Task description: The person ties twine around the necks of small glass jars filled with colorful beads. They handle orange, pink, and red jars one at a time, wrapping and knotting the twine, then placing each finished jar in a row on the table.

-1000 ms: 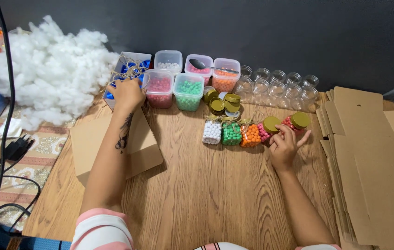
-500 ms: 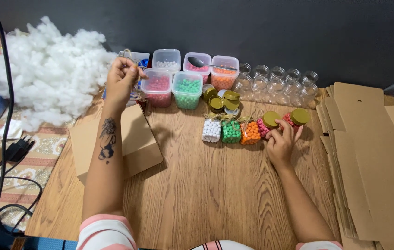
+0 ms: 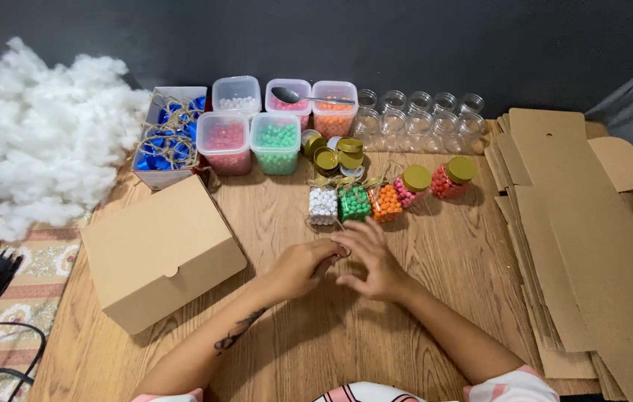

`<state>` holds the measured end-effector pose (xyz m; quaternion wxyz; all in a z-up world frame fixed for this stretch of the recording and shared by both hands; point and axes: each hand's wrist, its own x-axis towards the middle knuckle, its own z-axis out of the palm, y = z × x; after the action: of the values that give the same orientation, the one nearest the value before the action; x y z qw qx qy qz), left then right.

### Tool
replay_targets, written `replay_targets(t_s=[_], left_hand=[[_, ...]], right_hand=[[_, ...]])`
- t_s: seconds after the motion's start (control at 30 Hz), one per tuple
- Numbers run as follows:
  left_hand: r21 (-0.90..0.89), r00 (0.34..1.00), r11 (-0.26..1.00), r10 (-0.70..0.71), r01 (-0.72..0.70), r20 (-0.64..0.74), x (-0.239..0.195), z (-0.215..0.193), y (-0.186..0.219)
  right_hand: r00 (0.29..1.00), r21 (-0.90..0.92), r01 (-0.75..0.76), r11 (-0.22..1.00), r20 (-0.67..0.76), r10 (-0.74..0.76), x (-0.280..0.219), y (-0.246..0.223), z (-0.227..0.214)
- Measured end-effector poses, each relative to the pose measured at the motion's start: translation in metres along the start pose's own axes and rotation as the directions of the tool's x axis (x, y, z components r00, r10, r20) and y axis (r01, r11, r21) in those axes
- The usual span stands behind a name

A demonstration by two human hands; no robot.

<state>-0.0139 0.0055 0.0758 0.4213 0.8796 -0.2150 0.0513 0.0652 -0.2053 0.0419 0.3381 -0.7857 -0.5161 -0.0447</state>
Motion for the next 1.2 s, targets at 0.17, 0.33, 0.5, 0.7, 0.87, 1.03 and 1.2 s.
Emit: replay_targets(t_s=[0.17, 0.33, 0.5, 0.7, 0.87, 1.03, 1.2], left_hand=[[-0.124, 0.984, 0.992, -0.048, 0.027, -0.172, -0.009, -0.009, -0.004], [-0.008, 0.966, 0.996, -0.089, 0.090, -0.241, -0.016, -0.008, -0.032], [0.479, 0.983, 0.878, 0.076, 0.014, -0.168, -0.020, 0.026, -0.079], [0.586, 0.974, 0.809, 0.098, 0.040, -0.202, -0.012, 0.034, -0.050], [0.687, 0.986, 0.726, 0.121, -0.010, -0.114, -0.013, 0.050, -0.038], [0.688, 0.978, 0.722, 0.187, -0.070, -0.097, -0.002, 0.073, -0.061], [0.474, 0.971, 0.878, 0.166, -0.065, -0.174, -0.005, 0.113, -0.117]], right_hand=[[0.911, 0.445, -0.411, 0.796, 0.224, 0.345, 0.002, -0.016, -0.036], [0.883, 0.448, -0.465, 0.763, 0.180, 0.433, 0.009, 0.026, -0.088], [0.646, -0.113, -0.697, 0.708, 0.328, 0.689, 0.007, 0.000, -0.135], [0.881, -0.364, -0.448, 0.817, -0.334, 0.334, -0.003, 0.065, -0.106], [0.904, -0.548, -0.427, 0.719, -0.249, 0.346, -0.018, 0.111, -0.067], [0.882, -0.579, -0.460, 0.673, -0.382, 0.275, -0.041, 0.138, -0.056], [0.821, -0.222, -0.525, 0.821, -0.385, 0.421, -0.057, 0.091, -0.067]])
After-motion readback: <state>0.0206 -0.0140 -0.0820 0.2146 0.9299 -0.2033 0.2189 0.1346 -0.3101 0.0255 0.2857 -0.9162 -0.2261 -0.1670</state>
